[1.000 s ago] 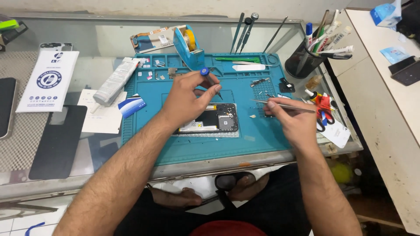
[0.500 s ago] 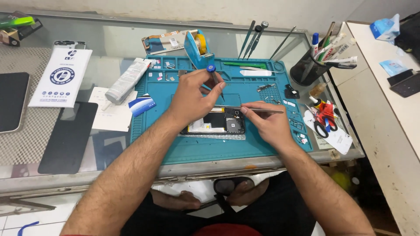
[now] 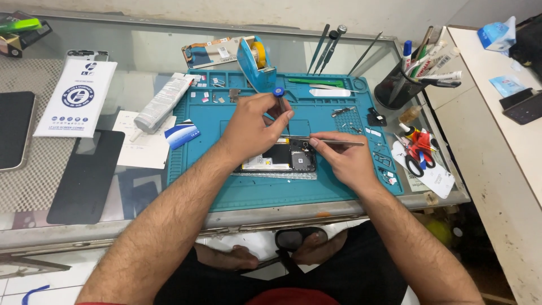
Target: Technician disassembling and repairing a smartphone on an anti-static mat using precision tools.
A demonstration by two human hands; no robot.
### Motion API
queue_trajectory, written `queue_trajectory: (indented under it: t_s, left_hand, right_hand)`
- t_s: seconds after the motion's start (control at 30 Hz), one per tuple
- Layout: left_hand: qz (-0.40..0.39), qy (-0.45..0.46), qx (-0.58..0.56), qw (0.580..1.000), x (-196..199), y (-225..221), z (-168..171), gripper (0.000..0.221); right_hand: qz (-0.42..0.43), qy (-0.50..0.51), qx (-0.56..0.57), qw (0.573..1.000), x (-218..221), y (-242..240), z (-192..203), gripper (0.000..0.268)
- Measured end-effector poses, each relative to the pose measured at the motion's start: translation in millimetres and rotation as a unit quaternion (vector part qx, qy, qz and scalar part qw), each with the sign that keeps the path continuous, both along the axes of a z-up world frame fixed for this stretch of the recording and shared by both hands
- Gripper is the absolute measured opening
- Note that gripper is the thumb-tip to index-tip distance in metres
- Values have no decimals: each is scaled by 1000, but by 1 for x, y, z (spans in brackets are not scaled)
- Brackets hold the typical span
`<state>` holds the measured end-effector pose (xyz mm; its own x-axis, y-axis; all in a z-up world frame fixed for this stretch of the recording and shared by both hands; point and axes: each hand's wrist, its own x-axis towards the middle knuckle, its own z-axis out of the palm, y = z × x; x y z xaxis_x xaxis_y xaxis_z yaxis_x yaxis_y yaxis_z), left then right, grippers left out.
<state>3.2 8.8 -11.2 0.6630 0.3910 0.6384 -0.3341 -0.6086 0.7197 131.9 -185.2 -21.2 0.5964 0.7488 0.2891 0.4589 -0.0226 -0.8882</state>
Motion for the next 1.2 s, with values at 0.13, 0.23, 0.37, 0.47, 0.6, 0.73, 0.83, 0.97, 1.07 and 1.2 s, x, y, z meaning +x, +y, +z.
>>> queue_trajectory:
  t_s: [0.13, 0.23, 0.37, 0.47, 0.6, 0.73, 0.83, 0.97, 1.07, 1.2]
  left_hand:
    - [-8, 18, -1, 1000, 0, -1, -1, 8]
    - [-15, 20, -3, 1000, 1, -1, -2, 9]
    - [-16, 28, -7, 999, 1, -2, -3, 10]
    - [-19, 33, -4, 999, 0, -2, -1, 10]
    - [-18, 33, -5, 999, -2, -5, 1, 11]
    - [-19, 34, -5, 999, -1, -5, 0, 11]
    - [-16, 34, -1, 999, -1, -5, -1, 10]
    - [-22, 29, -2, 999, -2, -5, 2, 10]
    - [-22, 27, -5, 999, -2, -4, 0, 10]
    - [-22, 29, -1, 999, -1, -4, 0, 10]
  right_hand:
    - [-1, 4, -14, 1000, -1, -1, 3, 16]
    - [1, 4, -14, 1000, 0, -1, 3, 16]
    - [1, 2, -21, 1000, 0, -1, 4, 16]
    - [1, 3, -22, 1000, 0, 0, 3, 16]
    - [3, 5, -23, 1000, 1, -1, 3, 16]
    - [2, 10, -22, 1000, 0, -1, 3, 16]
    - [0, 10, -20, 1000, 0, -1, 3, 17]
    - [1, 9, -22, 1000, 1, -1, 3, 17]
    - [1, 9, -20, 1000, 2, -1, 1, 17]
    - [1, 10, -18, 1000, 2, -1, 1, 17]
